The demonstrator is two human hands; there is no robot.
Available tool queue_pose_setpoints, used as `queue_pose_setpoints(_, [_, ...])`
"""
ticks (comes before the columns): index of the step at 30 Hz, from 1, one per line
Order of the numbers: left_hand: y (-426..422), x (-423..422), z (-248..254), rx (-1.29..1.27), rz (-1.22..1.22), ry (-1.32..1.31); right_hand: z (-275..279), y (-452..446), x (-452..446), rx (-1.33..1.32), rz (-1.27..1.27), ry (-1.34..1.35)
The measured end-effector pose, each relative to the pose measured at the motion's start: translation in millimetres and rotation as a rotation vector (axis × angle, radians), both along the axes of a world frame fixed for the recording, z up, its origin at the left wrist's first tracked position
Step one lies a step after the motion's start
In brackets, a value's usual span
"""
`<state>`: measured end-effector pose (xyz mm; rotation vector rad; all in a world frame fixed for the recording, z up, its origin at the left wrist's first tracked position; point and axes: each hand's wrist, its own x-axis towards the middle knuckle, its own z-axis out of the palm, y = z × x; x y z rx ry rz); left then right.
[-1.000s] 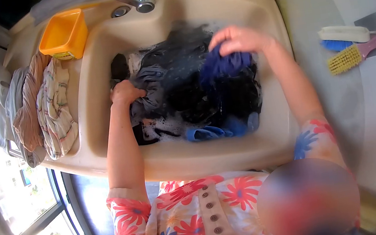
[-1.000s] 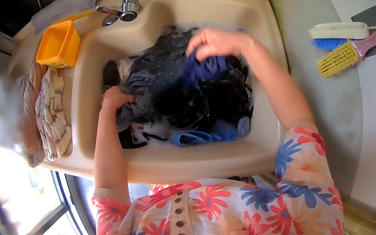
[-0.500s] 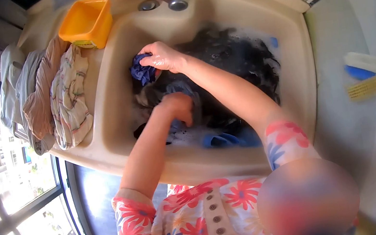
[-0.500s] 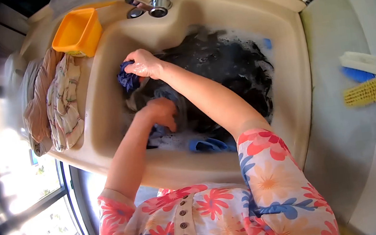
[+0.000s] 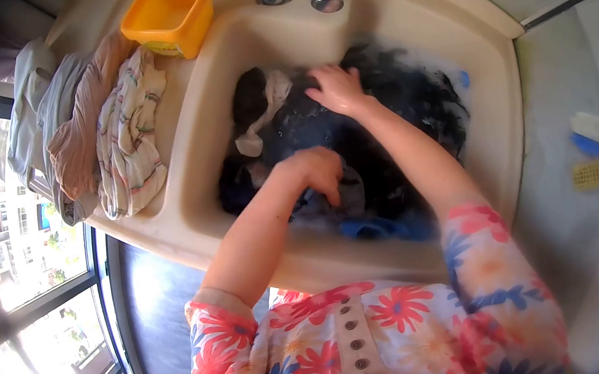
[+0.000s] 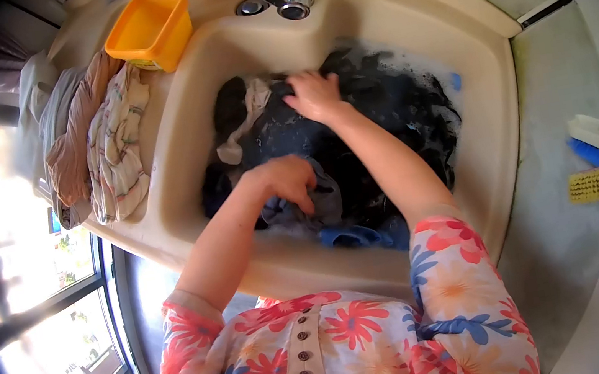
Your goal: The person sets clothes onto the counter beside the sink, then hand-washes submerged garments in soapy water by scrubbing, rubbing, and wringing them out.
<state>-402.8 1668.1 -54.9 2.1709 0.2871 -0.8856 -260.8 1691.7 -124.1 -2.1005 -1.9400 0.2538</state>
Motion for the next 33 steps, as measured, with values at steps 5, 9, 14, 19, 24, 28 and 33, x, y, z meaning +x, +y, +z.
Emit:
queue_pose_setpoints(5, [26, -17, -4, 0.234, 0.244, 0.041, -11, -59, 44, -0.488, -0.136, -0.011])
queue_pose_setpoints(9, [37, -22, -26, 0.565, 0.586, -0.208, -25, -103, 79, -0.483, -0.196, 0.067])
queue_pose_setpoints(14, [29, -20, -42, 0.366, 0.600, -0.236, 88, -128, 109, -0.408, -0.393, 0.684])
queue_pose_setpoints(19, [58, -39, -71, 0.435, 0.633, 0.062, 157, -129, 168, -0.010, -0.485, 1.054])
queue_pose_setpoints(24, [68, -49, -34, 0.725, 0.975, -0.080, 102, -130, 218, 0.084, -0.445, 0.583])
queue_pose_setpoints(28, [29, -22, -4, 0.656, 0.702, -0.097, 49, -110, 148, -0.017, -0.295, 0.238])
queue_pose_setpoints(33, [15, -13, -23, 0.559, 0.334, 0.265, -6, -121, 61, -0.154, -0.258, -0.318])
